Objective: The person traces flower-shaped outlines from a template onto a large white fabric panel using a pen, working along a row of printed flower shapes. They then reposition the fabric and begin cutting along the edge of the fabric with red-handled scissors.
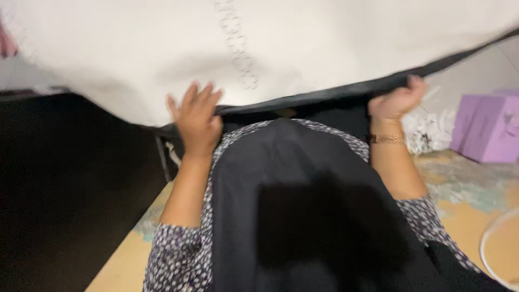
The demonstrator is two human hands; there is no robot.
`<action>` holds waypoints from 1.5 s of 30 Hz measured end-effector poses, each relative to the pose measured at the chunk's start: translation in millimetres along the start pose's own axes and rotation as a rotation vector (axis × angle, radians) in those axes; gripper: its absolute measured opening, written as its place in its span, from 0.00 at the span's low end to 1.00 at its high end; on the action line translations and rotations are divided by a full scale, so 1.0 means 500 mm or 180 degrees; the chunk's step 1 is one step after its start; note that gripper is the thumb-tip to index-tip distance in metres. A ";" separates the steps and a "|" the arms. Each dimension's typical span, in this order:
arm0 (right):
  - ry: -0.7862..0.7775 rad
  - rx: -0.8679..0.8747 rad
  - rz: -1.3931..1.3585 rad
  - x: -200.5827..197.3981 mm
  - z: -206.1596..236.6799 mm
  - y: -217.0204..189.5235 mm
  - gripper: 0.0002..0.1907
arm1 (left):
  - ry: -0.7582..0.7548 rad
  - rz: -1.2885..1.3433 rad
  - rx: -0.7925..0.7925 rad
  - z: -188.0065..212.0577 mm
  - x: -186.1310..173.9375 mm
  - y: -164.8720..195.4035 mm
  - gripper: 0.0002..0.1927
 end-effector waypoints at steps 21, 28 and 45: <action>-0.2575 -0.1509 0.2255 0.435 -0.107 0.074 0.17 | -0.0132 0.0387 -0.1258 0.107 -0.004 -0.060 0.10; -0.2511 -0.1494 0.2188 0.486 -0.105 0.105 0.18 | -0.1477 0.2490 -0.2287 0.091 0.096 -0.059 0.13; -0.2550 -0.1354 0.2274 0.461 -0.115 0.055 0.18 | -0.0253 -0.0456 0.0385 -0.054 0.115 -0.012 0.52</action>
Point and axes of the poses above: each hand's wrist, its own z-axis away from the middle knuckle, its own x-axis out of the palm, y = z × x, the point moved 8 cm from there along -z, towards the middle knuckle, and after that the axes turned 5 degrees about -y, right-handed, at the moved point
